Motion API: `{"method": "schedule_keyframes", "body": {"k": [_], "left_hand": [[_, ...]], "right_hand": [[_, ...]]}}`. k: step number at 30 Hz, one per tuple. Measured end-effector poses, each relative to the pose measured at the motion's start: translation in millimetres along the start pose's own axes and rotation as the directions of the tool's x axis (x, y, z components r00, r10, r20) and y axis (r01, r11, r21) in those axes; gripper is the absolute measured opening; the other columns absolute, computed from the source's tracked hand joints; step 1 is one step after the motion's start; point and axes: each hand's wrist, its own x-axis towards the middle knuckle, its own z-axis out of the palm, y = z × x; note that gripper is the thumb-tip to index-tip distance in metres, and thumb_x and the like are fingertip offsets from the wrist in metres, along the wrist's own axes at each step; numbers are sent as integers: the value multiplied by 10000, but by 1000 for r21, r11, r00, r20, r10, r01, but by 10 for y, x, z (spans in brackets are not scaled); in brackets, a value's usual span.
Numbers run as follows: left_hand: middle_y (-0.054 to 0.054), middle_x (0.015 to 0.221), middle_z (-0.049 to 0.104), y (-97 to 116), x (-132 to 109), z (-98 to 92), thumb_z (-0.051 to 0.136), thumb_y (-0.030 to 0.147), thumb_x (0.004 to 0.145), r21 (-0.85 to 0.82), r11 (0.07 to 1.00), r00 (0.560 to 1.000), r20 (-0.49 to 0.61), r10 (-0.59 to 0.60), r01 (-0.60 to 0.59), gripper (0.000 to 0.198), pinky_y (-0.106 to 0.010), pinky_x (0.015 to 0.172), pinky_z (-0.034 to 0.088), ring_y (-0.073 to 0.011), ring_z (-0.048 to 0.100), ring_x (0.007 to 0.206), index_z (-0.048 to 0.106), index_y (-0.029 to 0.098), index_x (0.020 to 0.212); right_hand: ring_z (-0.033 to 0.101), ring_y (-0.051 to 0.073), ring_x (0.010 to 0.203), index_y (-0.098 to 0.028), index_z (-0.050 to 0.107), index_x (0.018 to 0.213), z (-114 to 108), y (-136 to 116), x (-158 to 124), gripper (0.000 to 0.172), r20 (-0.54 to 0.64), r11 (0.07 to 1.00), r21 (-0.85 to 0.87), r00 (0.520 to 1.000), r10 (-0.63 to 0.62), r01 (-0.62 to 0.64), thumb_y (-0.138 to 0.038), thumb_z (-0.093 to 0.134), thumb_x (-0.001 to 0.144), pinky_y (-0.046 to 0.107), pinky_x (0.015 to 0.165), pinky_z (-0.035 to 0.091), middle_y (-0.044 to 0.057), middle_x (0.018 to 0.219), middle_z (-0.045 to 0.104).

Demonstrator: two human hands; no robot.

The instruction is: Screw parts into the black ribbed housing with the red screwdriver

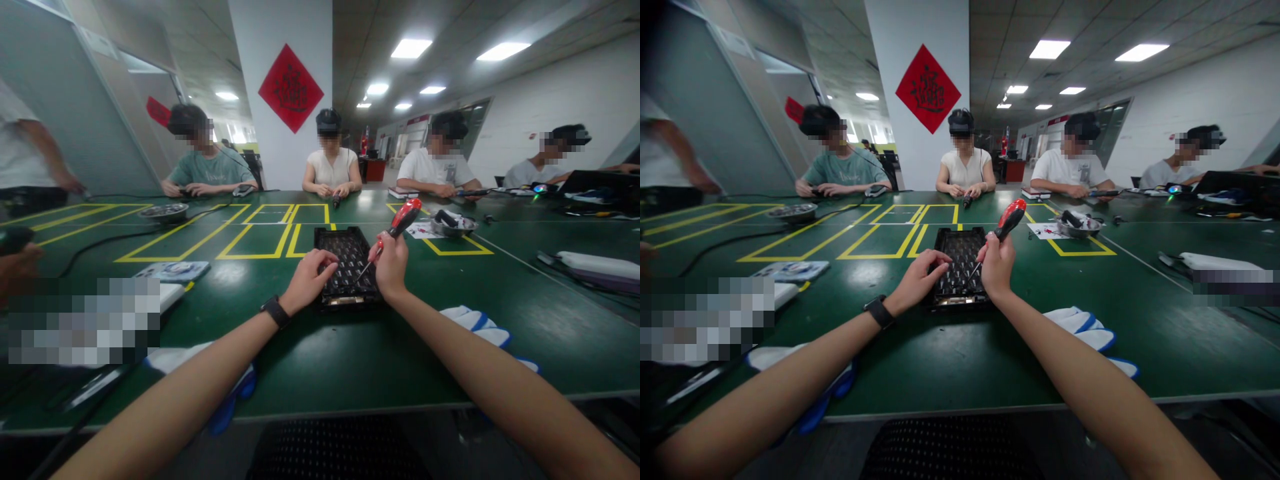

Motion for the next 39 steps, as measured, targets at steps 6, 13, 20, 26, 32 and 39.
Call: {"method": "schedule_keyframes", "body": {"k": [6, 13, 20, 26, 32, 39], "left_hand": [[-43, 815, 562, -337, 10, 0, 533, 290, 763, 184, 928, 944, -1, -330, 325, 297, -297, 715, 422, -179, 540, 775, 548, 197, 1045], [-28, 890, 615, -406, 17, -7, 418, 232, 796, 194, 926, 932, 101, -348, 325, 227, -248, 636, 382, -161, 553, 780, 572, 222, 963], [-3, 654, 546, -332, 30, -74, 386, 348, 840, 255, 911, 945, -118, -304, 324, 262, -236, 539, 307, -141, 488, 598, 586, 211, 941], [-25, 701, 576, -59, 109, -132, 368, 350, 862, 344, 933, 989, -134, -62, 105, 264, -252, 566, 307, -153, 500, 633, 585, 203, 890], [-29, 733, 602, 76, 312, -70, 439, 358, 835, 227, 971, 990, 138, 41, -72, 250, -252, 609, 345, -147, 521, 672, 593, 173, 769], [-14, 655, 591, 145, 483, 178, 509, 528, 757, -176, 981, 973, 228, -35, 76, 427, -215, 540, 350, -100, 480, 574, 639, 124, 803]], "right_hand": [[318, 51, 351, -230, 395, 912, -24, 62, 92, 116, -12, 970, 210, 992, 125, -120, -261, 386, 801, 150, 335, 216, -91, 501, 445], [343, 46, 320, -231, 386, 943, 12, 92, 76, 222, 116, 964, 211, 984, 137, -159, -395, 450, 809, 150, 303, 239, -85, 523, 513], [348, 51, 289, -228, 359, 855, -8, 219, 212, 262, 81, 942, 241, 972, 222, -235, -455, 473, 793, 156, 298, 229, -93, 478, 511], [297, 43, 306, -204, 316, 701, -135, 267, 758, 267, 160, 731, 298, 787, 595, -614, -396, 297, 886, 156, 333, 233, -73, 458, 460], [372, 54, 349, -184, 374, 692, -304, 327, 852, 330, 290, 680, 240, 720, 631, -693, -472, 401, 850, 170, 360, 284, -34, 500, 514], [376, 42, 333, -177, 482, 928, -255, 283, 376, 418, 470, 801, 200, 773, 426, -564, -557, 507, 757, 151, 349, 270, -43, 517, 558]]}}
